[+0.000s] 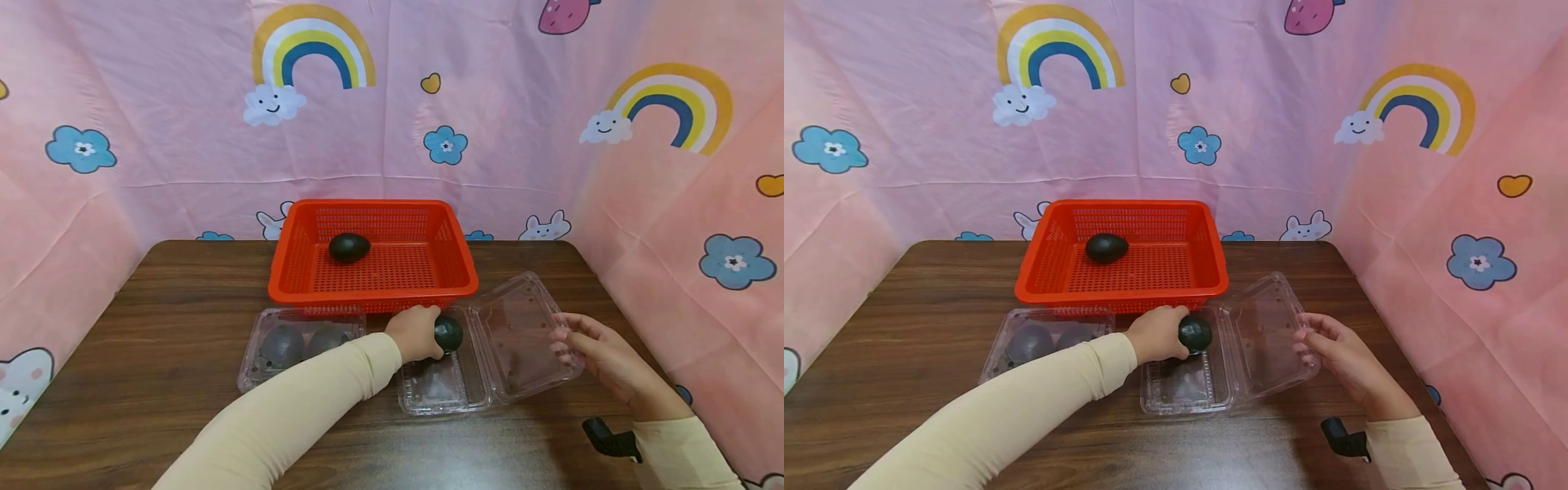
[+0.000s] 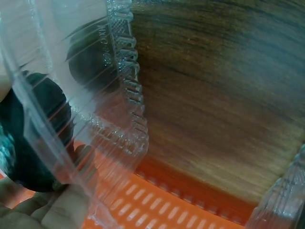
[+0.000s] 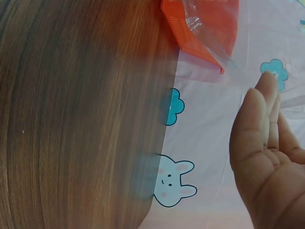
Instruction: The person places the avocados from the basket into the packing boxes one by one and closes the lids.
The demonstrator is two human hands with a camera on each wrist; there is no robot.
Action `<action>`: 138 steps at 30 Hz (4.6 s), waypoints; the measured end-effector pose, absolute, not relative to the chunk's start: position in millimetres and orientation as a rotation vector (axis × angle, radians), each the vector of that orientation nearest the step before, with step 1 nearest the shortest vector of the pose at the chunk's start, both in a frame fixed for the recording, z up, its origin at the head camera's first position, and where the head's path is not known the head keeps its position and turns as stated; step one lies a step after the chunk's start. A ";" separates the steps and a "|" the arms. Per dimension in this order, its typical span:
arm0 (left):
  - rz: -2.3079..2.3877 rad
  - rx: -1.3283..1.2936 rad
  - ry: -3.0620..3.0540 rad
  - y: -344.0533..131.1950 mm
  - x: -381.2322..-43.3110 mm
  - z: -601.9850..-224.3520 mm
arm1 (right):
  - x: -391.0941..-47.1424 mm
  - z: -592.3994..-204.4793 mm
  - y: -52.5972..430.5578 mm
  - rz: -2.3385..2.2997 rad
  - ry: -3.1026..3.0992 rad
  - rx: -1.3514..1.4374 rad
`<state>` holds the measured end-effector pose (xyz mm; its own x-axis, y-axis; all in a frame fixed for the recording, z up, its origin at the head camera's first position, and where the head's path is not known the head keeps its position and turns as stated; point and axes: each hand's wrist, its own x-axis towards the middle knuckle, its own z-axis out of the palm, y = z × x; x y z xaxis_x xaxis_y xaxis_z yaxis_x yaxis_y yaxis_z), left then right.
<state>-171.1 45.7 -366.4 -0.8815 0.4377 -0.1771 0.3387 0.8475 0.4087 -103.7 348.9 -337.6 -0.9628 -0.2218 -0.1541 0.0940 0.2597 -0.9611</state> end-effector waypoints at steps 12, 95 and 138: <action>0.579 0.509 2.778 46.3 -173.2 -368.5 | -103.4 -335.0 347.6 -1.741 2.305 -0.137; 0.556 0.506 2.862 44.1 -165.9 -369.7 | -105.0 -335.8 345.8 -1.694 2.347 -0.057; 0.538 0.678 2.852 35.3 -151.2 -353.3 | -105.1 -334.3 344.3 -1.649 2.358 -0.042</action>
